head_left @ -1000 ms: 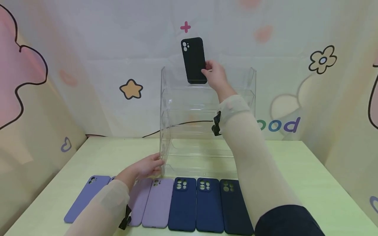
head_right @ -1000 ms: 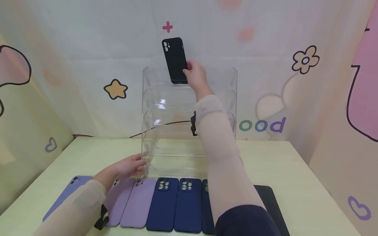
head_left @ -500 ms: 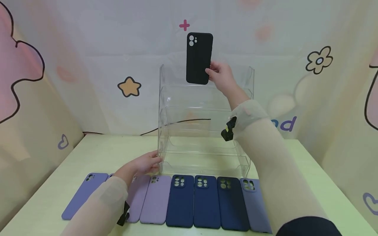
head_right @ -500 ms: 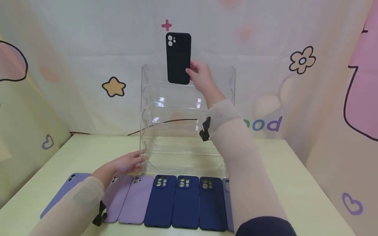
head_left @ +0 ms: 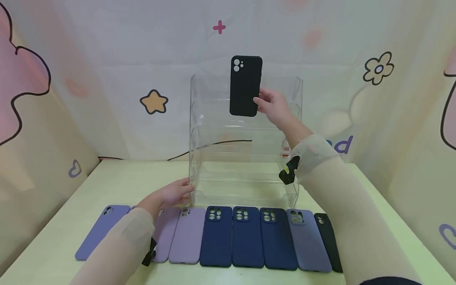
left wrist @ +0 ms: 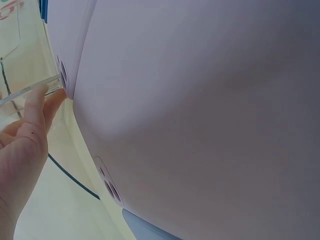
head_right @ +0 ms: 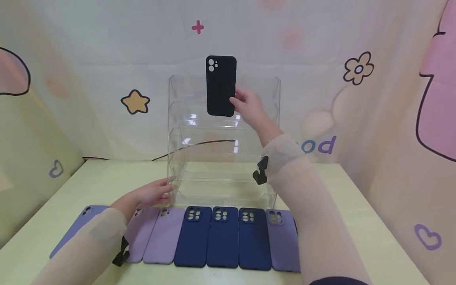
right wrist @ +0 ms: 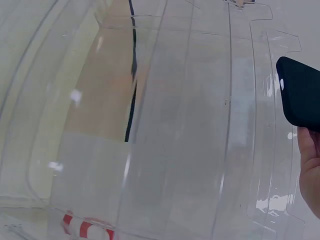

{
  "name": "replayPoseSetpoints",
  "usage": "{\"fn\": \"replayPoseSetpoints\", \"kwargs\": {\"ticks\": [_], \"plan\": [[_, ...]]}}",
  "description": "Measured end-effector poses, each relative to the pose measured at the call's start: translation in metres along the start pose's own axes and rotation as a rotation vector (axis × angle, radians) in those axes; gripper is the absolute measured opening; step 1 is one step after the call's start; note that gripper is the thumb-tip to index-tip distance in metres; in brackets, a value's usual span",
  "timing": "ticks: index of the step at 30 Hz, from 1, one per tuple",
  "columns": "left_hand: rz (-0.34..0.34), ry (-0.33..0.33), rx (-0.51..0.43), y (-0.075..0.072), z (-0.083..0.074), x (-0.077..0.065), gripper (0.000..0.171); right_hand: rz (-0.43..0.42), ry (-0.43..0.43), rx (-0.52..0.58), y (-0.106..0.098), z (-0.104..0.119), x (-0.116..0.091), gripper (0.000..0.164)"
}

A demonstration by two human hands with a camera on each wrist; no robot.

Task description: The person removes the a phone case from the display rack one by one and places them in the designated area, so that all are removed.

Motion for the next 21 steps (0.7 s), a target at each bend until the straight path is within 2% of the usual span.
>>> {"fn": "replayPoseSetpoints", "kwargs": {"ticks": [6, 10, 13, 21], "plan": [[0.051, 0.012, -0.017, 0.006, -0.002, 0.0, 0.058, 0.01, 0.0, -0.045, -0.007, -0.015, -0.026, 0.042], [0.025, 0.018, 0.0, 0.002, -0.002, 0.0, 0.057, 0.003, 0.016, -0.051, -0.009, -0.028, -0.038, 0.041], [0.014, 0.008, 0.008, 0.0, -0.002, 0.002, 0.056, -0.003, 0.03, -0.015, -0.011, -0.034, -0.044, 0.042], [0.025, 0.015, 0.002, 0.001, -0.002, 0.002, 0.057, 0.022, 0.064, -0.008, -0.006, -0.04, -0.058, 0.042]]}}
Point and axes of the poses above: each hand's wrist, its own x-axis towards the middle knuckle, its own y-axis out of the palm, z = x × y, the point moved 9 cm from there along x, towards the middle knuckle
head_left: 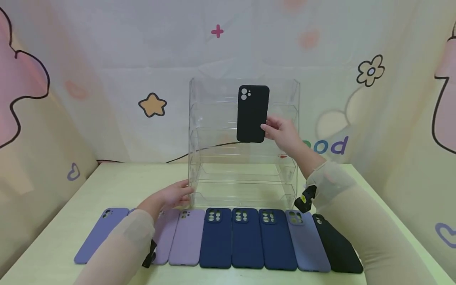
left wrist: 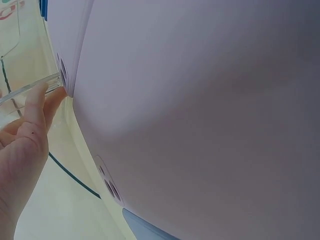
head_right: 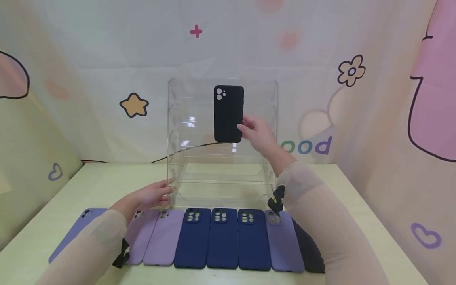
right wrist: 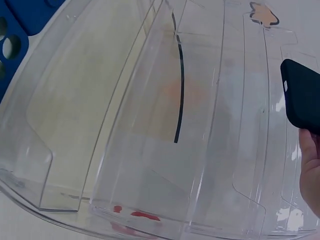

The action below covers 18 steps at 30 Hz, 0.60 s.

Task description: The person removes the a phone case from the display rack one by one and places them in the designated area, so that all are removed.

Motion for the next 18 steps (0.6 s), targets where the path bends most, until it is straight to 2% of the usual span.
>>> {"fn": "replayPoseSetpoints", "kwargs": {"ticks": [6, 11, 14, 18], "plan": [[-0.009, -0.007, -0.004, 0.0, 0.001, 0.0, 0.056, 0.029, 0.009, -0.005, 0.006, -0.001, -0.01, 0.046], [-0.02, -0.012, 0.001, -0.003, 0.002, 0.0, 0.057, 0.073, -0.028, -0.039, 0.01, -0.001, -0.019, 0.044], [-0.007, -0.002, 0.015, -0.003, 0.002, 0.001, 0.058, 0.099, -0.046, -0.081, 0.01, -0.003, -0.028, 0.043], [0.013, 0.006, 0.007, -0.001, 0.003, 0.001, 0.057, 0.123, -0.055, -0.082, 0.01, -0.009, -0.037, 0.042]]}}
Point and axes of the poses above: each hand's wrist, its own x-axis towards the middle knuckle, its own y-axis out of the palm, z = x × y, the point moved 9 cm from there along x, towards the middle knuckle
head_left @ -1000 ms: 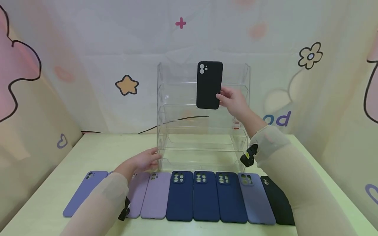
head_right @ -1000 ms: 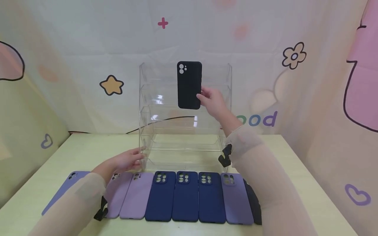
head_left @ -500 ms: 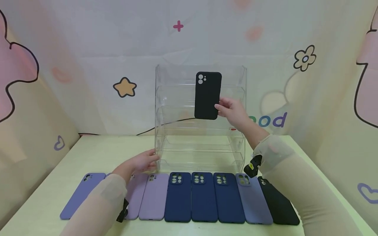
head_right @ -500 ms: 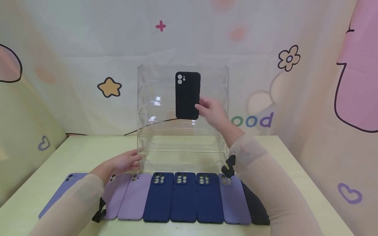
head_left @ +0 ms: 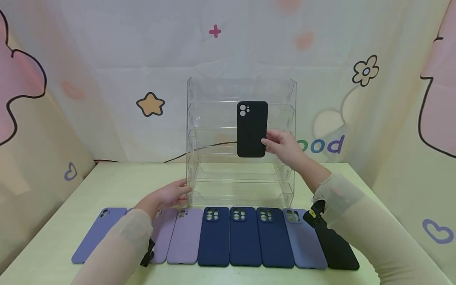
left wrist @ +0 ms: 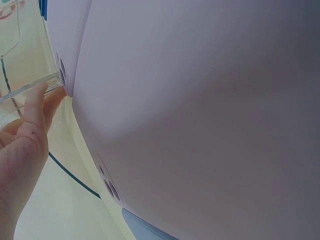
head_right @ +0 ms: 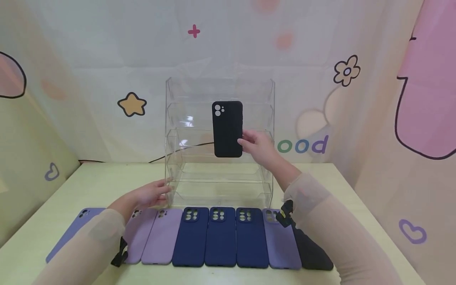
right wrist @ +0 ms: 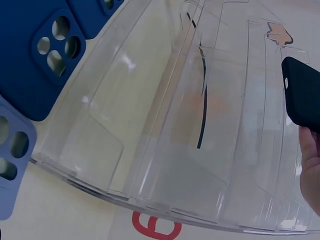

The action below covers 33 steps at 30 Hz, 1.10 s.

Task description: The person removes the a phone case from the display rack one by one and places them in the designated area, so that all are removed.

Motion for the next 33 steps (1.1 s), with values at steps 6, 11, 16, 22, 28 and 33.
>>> {"fn": "replayPoseSetpoints", "kwargs": {"ticks": [6, 11, 16, 22, 28, 33], "plan": [[0.009, 0.015, -0.002, 0.001, -0.003, -0.001, 0.056, 0.023, -0.009, 0.051, 0.001, -0.006, -0.008, 0.042], [-0.015, 0.005, 0.012, 0.001, 0.0, -0.003, 0.058, 0.037, 0.04, 0.067, 0.009, -0.016, -0.02, 0.045], [-0.019, 0.006, 0.014, 0.001, 0.001, -0.002, 0.056, 0.043, 0.07, 0.061, 0.014, -0.024, -0.032, 0.044], [-0.035, 0.005, 0.023, 0.0, -0.001, -0.002, 0.059, 0.071, 0.09, 0.086, 0.019, -0.033, -0.047, 0.048], [-0.024, 0.006, 0.012, 0.0, -0.002, -0.001, 0.058, 0.084, 0.145, 0.103, 0.018, -0.045, -0.063, 0.056], [-0.023, 0.012, 0.012, -0.001, 0.0, 0.001, 0.057, 0.088, 0.146, 0.13, 0.016, -0.051, -0.072, 0.052]]}}
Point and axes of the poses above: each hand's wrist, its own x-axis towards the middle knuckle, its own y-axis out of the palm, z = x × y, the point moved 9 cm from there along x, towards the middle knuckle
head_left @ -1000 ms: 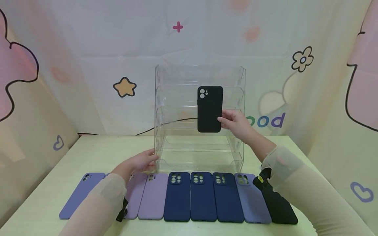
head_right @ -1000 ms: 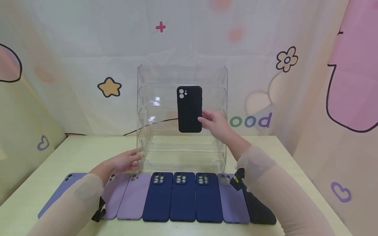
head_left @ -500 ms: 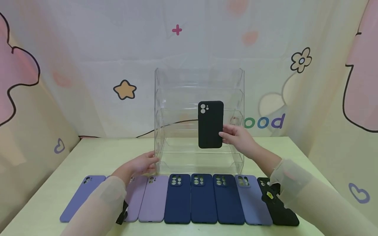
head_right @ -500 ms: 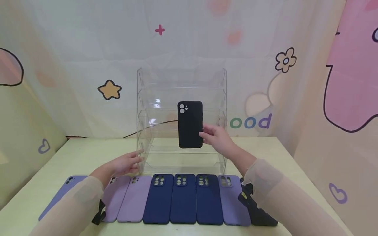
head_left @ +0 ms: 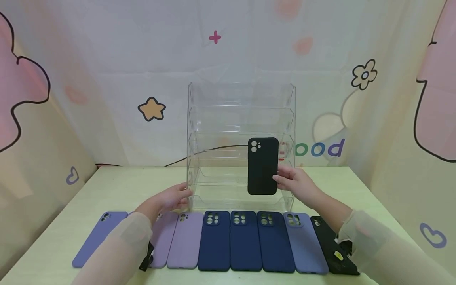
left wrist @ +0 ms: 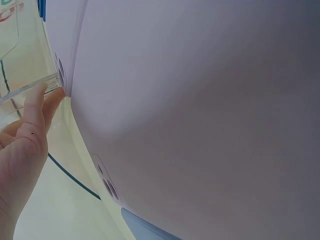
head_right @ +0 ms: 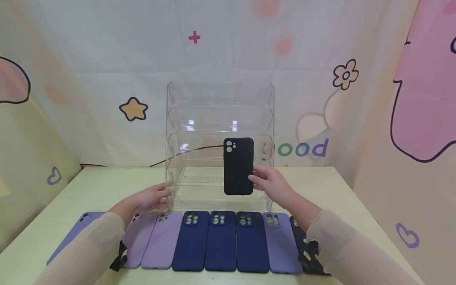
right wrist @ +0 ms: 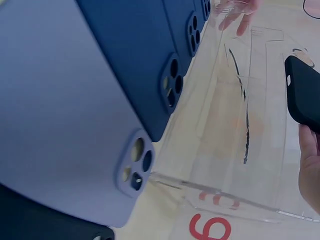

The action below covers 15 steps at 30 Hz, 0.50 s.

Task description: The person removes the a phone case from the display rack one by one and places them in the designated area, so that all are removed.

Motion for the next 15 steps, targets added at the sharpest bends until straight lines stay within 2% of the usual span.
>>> {"fn": "replayPoseSetpoints", "kwargs": {"ticks": [5, 10, 15], "plan": [[0.005, 0.012, -0.004, 0.0, -0.001, -0.001, 0.057, -0.009, 0.036, -0.024, -0.005, -0.006, -0.012, 0.056], [-0.02, 0.0, -0.009, -0.003, -0.001, -0.001, 0.058, -0.012, 0.054, -0.04, -0.014, -0.014, -0.023, 0.06], [-0.009, 0.001, -0.03, -0.001, -0.001, -0.001, 0.058, -0.024, 0.075, -0.068, -0.022, -0.022, -0.034, 0.062]]}}
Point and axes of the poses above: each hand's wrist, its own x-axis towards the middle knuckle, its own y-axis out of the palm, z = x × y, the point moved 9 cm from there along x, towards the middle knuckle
